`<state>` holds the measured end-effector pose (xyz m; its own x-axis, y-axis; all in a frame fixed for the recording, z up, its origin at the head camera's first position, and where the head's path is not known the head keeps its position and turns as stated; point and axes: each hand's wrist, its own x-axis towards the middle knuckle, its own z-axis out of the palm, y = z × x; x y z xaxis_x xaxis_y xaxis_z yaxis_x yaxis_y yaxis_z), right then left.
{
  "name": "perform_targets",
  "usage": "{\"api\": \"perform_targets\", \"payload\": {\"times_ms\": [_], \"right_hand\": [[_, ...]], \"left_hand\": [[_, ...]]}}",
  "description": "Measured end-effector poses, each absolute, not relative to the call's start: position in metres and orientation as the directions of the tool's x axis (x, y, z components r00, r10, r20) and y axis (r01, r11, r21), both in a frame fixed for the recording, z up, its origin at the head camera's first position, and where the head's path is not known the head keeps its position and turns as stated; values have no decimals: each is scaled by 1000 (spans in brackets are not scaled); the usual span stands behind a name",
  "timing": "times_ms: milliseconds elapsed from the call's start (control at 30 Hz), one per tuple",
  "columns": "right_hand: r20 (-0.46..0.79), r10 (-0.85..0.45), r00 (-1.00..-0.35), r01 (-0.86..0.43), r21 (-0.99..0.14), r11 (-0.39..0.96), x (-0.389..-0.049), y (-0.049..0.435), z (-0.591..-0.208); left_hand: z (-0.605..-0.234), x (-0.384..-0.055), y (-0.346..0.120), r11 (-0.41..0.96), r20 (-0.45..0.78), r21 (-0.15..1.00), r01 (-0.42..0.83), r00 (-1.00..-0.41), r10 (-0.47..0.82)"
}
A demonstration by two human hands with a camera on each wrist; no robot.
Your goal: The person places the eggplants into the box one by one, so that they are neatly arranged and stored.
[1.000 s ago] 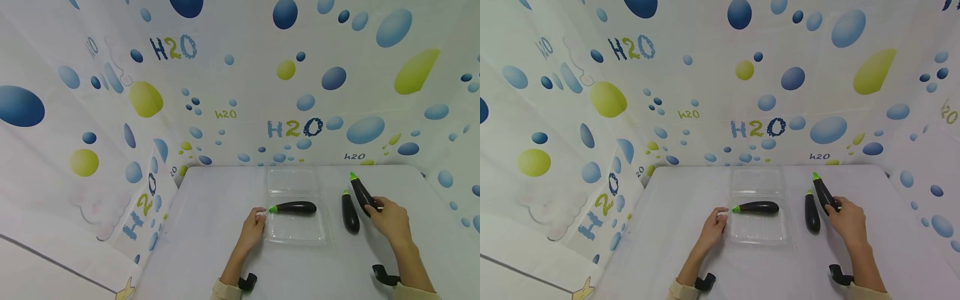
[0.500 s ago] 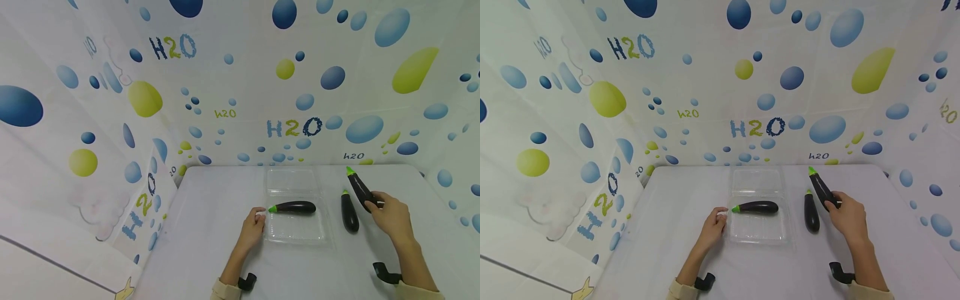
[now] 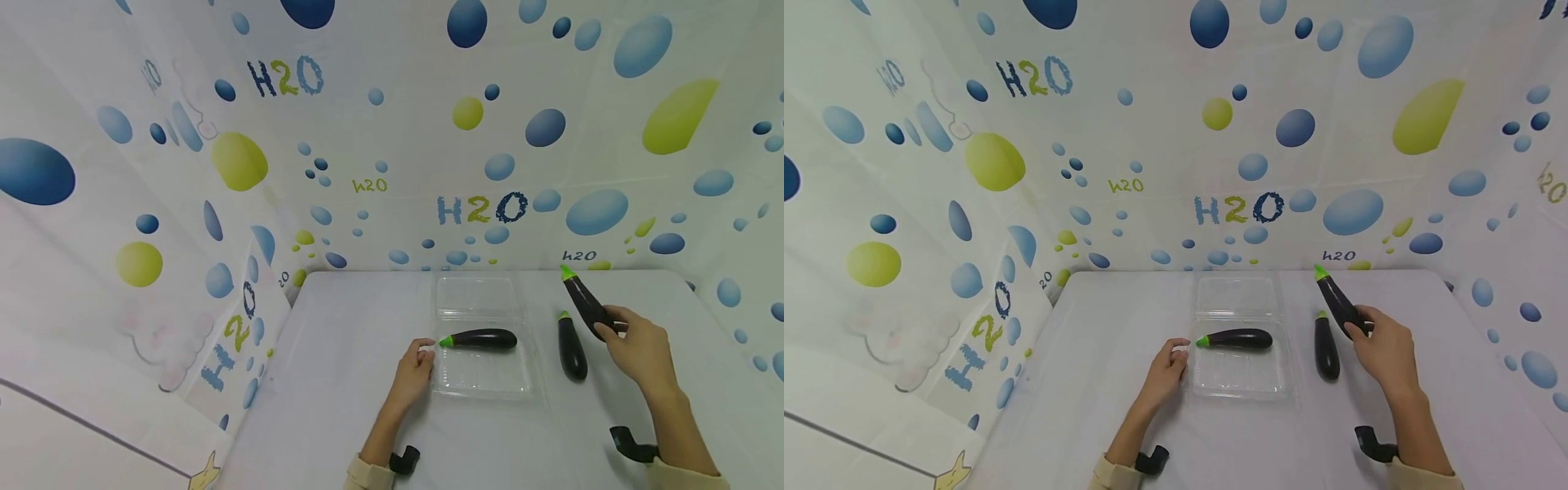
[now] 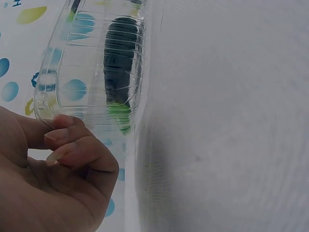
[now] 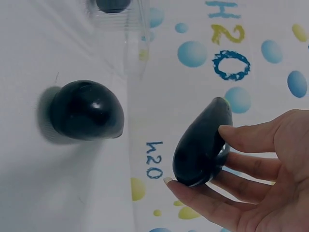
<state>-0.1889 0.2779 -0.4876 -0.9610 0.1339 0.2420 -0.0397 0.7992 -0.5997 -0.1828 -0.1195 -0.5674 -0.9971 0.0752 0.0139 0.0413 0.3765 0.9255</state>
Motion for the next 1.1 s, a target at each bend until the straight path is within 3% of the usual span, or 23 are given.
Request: {"api": "perform_targets", "payload": {"times_ms": [1100], "right_hand": [[259, 50, -964, -123, -609, 783, -196, 261, -474]], "left_hand": [[-566, -181, -119, 380, 25, 924, 51, -997, 74]]}}
